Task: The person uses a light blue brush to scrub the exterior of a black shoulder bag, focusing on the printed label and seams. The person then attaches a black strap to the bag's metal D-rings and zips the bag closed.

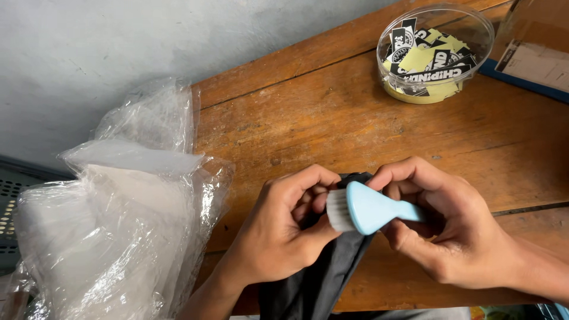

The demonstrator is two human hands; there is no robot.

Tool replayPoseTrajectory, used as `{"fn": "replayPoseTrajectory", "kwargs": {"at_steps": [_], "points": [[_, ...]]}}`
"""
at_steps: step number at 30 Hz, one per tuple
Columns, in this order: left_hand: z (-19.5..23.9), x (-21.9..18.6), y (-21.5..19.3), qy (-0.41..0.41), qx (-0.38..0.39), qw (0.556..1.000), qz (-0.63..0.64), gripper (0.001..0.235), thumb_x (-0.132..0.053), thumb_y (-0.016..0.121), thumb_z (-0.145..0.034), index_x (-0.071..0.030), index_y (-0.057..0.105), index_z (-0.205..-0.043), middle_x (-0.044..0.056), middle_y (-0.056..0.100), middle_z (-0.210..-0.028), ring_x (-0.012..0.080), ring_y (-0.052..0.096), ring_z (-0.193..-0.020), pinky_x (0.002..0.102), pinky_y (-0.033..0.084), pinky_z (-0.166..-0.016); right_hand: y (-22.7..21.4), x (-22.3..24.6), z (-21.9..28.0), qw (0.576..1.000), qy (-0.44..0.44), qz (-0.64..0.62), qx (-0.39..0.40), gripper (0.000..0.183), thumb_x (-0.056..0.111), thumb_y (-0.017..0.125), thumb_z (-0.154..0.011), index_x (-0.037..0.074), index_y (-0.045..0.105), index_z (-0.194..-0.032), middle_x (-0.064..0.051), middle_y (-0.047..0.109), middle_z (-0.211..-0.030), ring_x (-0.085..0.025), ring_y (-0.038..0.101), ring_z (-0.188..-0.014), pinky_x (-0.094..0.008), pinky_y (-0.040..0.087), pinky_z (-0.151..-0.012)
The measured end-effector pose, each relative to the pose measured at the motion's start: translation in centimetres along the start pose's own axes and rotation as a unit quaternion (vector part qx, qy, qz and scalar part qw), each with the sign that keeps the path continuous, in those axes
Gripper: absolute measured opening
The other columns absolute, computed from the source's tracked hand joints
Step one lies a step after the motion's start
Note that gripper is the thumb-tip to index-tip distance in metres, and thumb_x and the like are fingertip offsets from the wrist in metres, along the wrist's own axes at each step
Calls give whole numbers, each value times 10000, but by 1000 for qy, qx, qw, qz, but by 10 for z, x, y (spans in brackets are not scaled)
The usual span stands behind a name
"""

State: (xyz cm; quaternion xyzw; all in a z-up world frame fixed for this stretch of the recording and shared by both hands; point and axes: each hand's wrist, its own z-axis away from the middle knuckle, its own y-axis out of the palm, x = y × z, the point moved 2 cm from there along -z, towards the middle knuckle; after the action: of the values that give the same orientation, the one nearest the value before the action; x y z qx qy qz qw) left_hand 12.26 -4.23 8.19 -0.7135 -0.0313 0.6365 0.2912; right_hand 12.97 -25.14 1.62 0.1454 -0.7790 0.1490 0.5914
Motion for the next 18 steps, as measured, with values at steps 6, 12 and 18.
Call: {"fn": "replayPoseTrajectory", "kwargs": {"at_steps": [6, 12, 18], "points": [[-5, -21, 0, 142, -68, 971, -181, 172, -111, 678, -727, -135, 529, -809, -37, 418, -675, 130, 419, -606, 324, 332, -550, -1, -7, 2, 1000, -13, 13, 1, 398, 4, 671, -809, 38, 612, -1202, -2, 544, -810, -49, 486, -558, -177, 361, -456], [-25, -26, -7, 128, -28, 976, -174, 418, -430, 518, -965, -90, 733, -854, -33, 688, -665, 71, 480, -460, 298, 318, -398, -10, -2, -5, 990, -65, 89, -86, 351, 78, 645, -916, -31, 568, -1240, 0, 514, -742, -53, 411, -553, -191, 325, -499], [-30, -13, 1, 97, -15, 985, -143, 185, -309, 658, -970, -152, 755, -969, -64, 519, -574, 52, 426, -524, 268, 378, -516, -5, 1, -10, 987, -38, 127, -93, 350, 82, 656, -934, 10, 643, -1277, 20, 592, -823, -44, 396, -583, -195, 306, -504]]}}
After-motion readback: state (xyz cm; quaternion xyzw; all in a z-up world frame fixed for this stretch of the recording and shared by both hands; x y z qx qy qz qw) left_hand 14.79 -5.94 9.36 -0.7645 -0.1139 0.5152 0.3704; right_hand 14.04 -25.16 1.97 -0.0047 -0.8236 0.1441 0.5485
